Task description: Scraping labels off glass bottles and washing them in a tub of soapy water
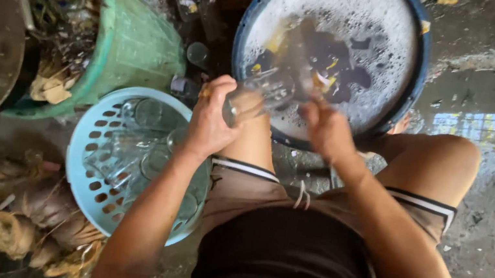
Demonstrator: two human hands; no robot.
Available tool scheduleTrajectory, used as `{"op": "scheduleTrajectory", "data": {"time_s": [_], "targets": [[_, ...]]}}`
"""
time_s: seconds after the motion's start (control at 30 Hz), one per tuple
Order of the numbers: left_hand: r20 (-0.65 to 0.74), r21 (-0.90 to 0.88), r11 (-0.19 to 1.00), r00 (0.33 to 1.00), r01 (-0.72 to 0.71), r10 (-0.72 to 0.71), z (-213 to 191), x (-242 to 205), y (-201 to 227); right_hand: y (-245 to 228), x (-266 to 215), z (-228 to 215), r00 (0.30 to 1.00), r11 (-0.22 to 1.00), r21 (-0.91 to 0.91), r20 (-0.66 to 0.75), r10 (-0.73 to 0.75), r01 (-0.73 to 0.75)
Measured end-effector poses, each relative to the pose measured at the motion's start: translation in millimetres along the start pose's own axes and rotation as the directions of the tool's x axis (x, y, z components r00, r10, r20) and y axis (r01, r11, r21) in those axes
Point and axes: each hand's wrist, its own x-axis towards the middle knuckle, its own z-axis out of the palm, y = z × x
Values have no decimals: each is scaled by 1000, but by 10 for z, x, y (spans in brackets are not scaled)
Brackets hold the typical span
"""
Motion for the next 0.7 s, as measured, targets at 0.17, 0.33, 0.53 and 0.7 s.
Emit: {"op": "scheduleTrajectory", "data": {"time_s": [0.17, 0.33, 0.53, 0.7], "targets": [[30, 11, 1000, 999, 13, -13, 12, -40, 33, 816, 12, 867, 934, 927, 142, 26, -355, 348], [26, -88, 978, 982, 191, -189, -14, -7, -14, -339, -328, 210, 981, 978, -87, -18, -193, 191], [22, -175, 948, 964, 265, -266, -88, -49, -74, -246, -341, 270, 958, 968, -24, -137, -252, 251], [24, -154, 960, 972, 235, -234, -32, -63, -63, -156, -261, 320, 783, 805, -63, -198, -589, 590]]}}
